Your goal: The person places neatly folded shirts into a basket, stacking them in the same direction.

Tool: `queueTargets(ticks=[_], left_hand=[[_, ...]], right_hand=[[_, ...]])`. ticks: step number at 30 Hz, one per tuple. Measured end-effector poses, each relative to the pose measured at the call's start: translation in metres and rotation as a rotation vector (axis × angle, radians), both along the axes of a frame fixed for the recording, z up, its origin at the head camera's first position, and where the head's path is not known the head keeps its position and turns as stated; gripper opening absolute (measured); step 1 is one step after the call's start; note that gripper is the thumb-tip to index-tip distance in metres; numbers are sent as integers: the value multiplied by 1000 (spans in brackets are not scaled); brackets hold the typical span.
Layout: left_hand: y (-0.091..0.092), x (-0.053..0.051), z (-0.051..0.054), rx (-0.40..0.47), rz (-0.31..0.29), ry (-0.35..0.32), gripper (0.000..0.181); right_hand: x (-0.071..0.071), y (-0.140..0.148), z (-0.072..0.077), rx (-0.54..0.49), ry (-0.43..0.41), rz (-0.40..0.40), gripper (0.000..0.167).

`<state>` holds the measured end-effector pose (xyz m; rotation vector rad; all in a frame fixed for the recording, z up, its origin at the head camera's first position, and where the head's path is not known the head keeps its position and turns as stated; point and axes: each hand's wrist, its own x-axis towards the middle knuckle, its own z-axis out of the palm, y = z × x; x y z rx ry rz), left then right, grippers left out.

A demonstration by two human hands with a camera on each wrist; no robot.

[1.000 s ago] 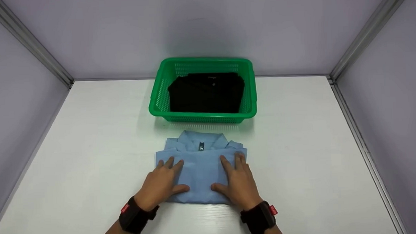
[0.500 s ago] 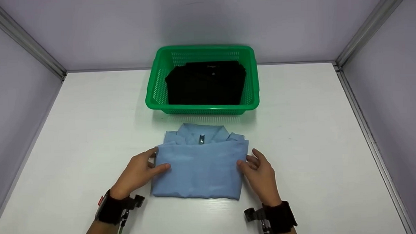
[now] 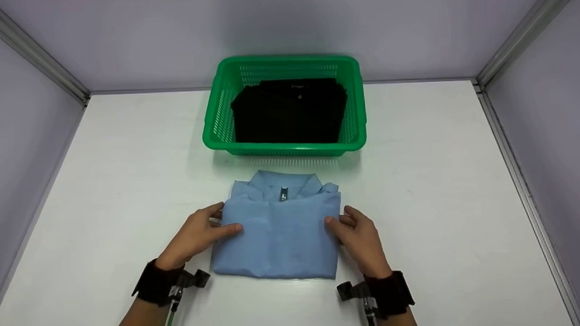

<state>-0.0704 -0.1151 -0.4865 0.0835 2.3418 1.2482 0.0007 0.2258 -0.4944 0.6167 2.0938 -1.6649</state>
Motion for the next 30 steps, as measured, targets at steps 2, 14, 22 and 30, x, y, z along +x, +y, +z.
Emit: queueTargets(ticks=[2, 14, 22, 30], left_hand=[[2, 0, 0, 30, -12, -32, 77], [3, 5, 1, 164, -103, -151, 78], [-4, 7, -4, 221, -61, -182, 80], [-20, 16, 9, 273, -21, -188, 78]], right_hand=[[1, -1, -2, -30, -22, 26, 91], [14, -9, -9, -263, -38, 128, 89], [20, -6, -7, -226, -25, 85, 92], [27, -9, -4, -182, 29, 59, 91]])
